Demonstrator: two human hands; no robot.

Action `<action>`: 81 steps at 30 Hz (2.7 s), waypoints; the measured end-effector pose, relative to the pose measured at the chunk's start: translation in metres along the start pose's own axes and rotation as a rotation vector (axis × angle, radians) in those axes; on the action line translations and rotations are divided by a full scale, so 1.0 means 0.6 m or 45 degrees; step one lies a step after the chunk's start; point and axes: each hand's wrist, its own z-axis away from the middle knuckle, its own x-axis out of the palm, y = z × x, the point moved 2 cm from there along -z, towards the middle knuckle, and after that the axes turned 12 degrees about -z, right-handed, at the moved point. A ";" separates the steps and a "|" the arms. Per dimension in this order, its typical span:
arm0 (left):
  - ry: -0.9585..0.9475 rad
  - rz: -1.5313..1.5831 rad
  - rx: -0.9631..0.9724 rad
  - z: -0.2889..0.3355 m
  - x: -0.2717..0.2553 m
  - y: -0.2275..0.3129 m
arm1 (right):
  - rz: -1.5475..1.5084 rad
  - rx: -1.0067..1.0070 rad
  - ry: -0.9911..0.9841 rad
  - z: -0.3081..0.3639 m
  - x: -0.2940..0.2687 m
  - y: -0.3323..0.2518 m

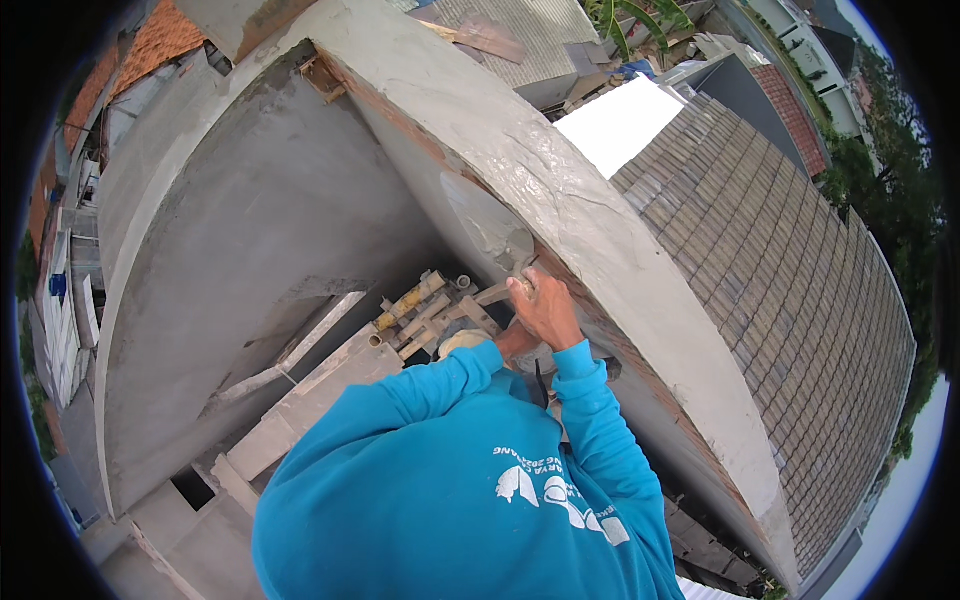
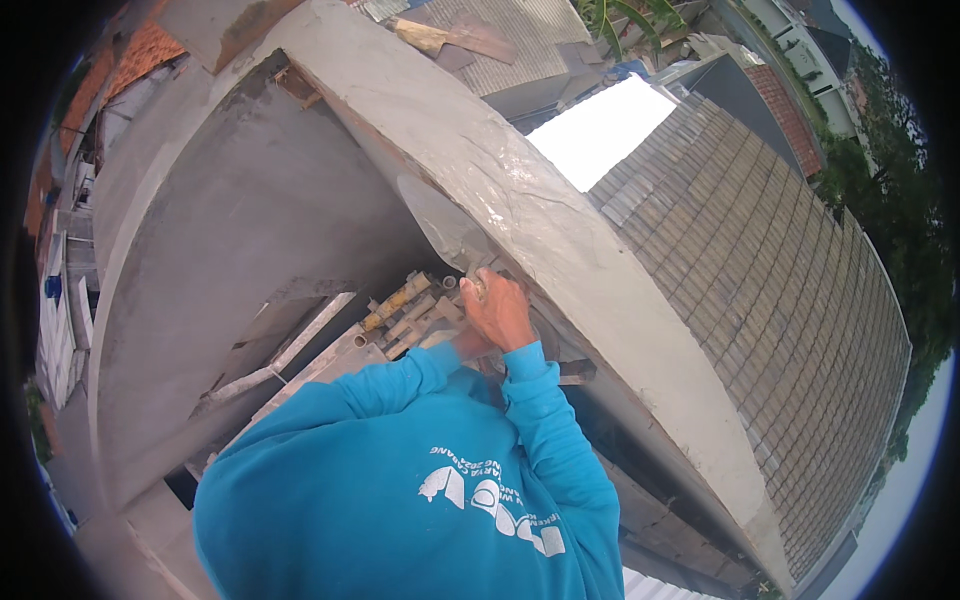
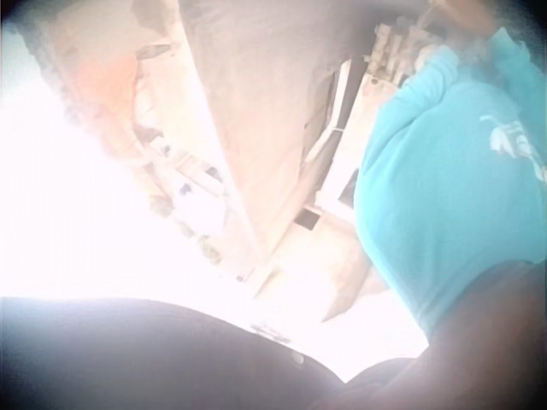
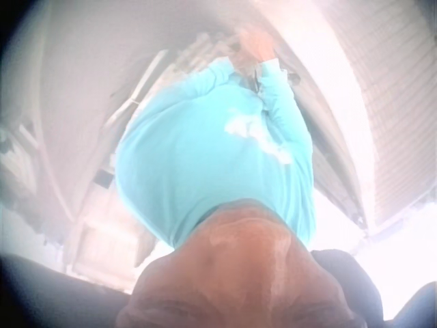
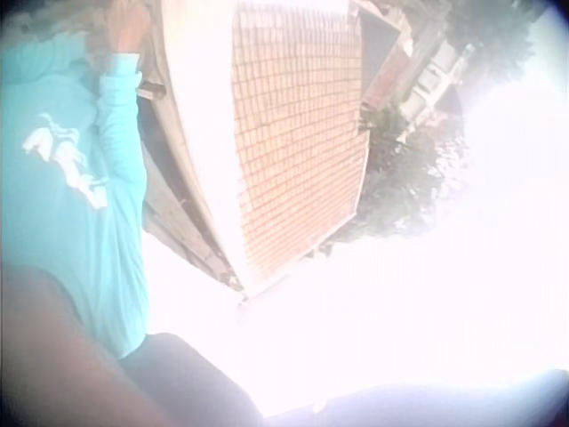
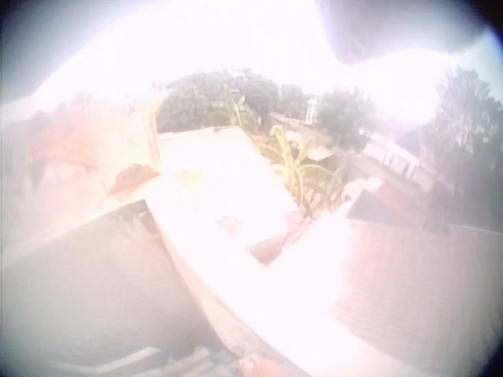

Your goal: The person applies wet plaster to a horizontal wall beam using a trowel and then smooths the surface with a wooden float. The person works along the beam, repeatedly applying and leveling the material.

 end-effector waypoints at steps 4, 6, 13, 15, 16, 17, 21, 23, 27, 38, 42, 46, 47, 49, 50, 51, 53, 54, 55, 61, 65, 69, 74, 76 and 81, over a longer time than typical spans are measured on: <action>0.016 -0.200 0.031 0.005 0.007 -0.005 | -0.060 -0.031 0.021 -0.002 0.019 0.015; 0.018 -0.283 0.047 0.002 0.005 -0.006 | -0.122 0.015 0.006 0.014 0.016 0.024; -0.022 -0.371 0.028 -0.005 0.006 -0.010 | -0.193 0.110 0.099 0.092 -0.038 0.040; -0.031 -0.230 -0.068 -0.004 0.003 -0.015 | -0.205 0.109 0.066 0.112 -0.046 0.063; 0.046 -0.248 0.039 -0.005 0.005 -0.013 | -0.212 0.107 0.047 0.122 -0.049 0.077; 0.124 -0.263 0.146 -0.005 0.007 -0.011 | -0.226 0.083 0.099 0.135 -0.052 0.092; 0.169 -0.394 0.099 0.000 -0.001 0.001 | -0.271 0.097 0.200 0.187 -0.077 0.112; 0.185 -0.443 0.213 0.004 -0.002 -0.001 | -0.266 0.189 0.163 0.209 -0.097 0.120; 0.160 -0.600 0.075 -0.007 -0.004 -0.028 | -0.295 0.183 0.279 0.268 -0.120 0.162; -0.087 0.081 0.133 -0.009 -0.002 0.077 | -0.133 0.312 0.592 0.421 -0.236 0.131; -0.097 0.347 0.045 -0.025 -0.001 0.068 | 0.031 0.173 0.895 0.455 -0.262 0.072; -0.133 0.279 -0.062 -0.007 -0.003 0.120 | 0.163 0.257 1.205 0.458 -0.234 0.060; -0.151 0.280 -0.112 -0.007 -0.007 0.128 | 0.181 0.294 1.268 0.451 -0.222 0.059; -0.172 0.287 -0.167 -0.008 -0.015 0.129 | 0.192 0.377 1.410 0.443 -0.196 0.062; -0.175 0.292 -0.170 -0.010 -0.019 0.123 | 0.206 0.411 1.475 0.437 -0.183 0.063; -0.180 0.294 -0.170 -0.014 -0.022 0.120 | 0.219 0.445 1.545 0.429 -0.172 0.067; -0.186 0.299 -0.190 -0.018 -0.022 0.127 | 0.274 0.512 1.640 0.425 -0.154 0.081; -0.181 0.298 -0.198 -0.016 -0.025 0.131 | 0.280 0.507 1.652 0.418 -0.147 0.088; -0.182 0.287 -0.193 -0.014 -0.026 0.140 | 0.285 0.506 1.669 0.410 -0.140 0.091; -0.256 0.255 -0.229 -0.022 -0.036 0.140 | 0.148 0.626 1.834 0.406 -0.117 0.081; -0.293 0.282 -0.275 -0.017 -0.039 0.157 | 0.130 0.646 1.864 0.401 -0.098 0.081; -0.307 0.287 -0.294 -0.020 -0.033 0.160 | 0.139 0.552 1.773 0.352 -0.060 0.096; -0.311 0.280 -0.300 -0.025 -0.042 0.149 | 0.024 0.392 1.380 0.292 -0.037 0.048; -0.328 0.256 -0.289 -0.028 -0.046 0.145 | 0.003 0.332 1.401 0.292 -0.040 0.041; -0.310 0.281 -0.307 -0.030 -0.048 0.141 | 0.011 0.356 1.538 0.337 -0.088 0.051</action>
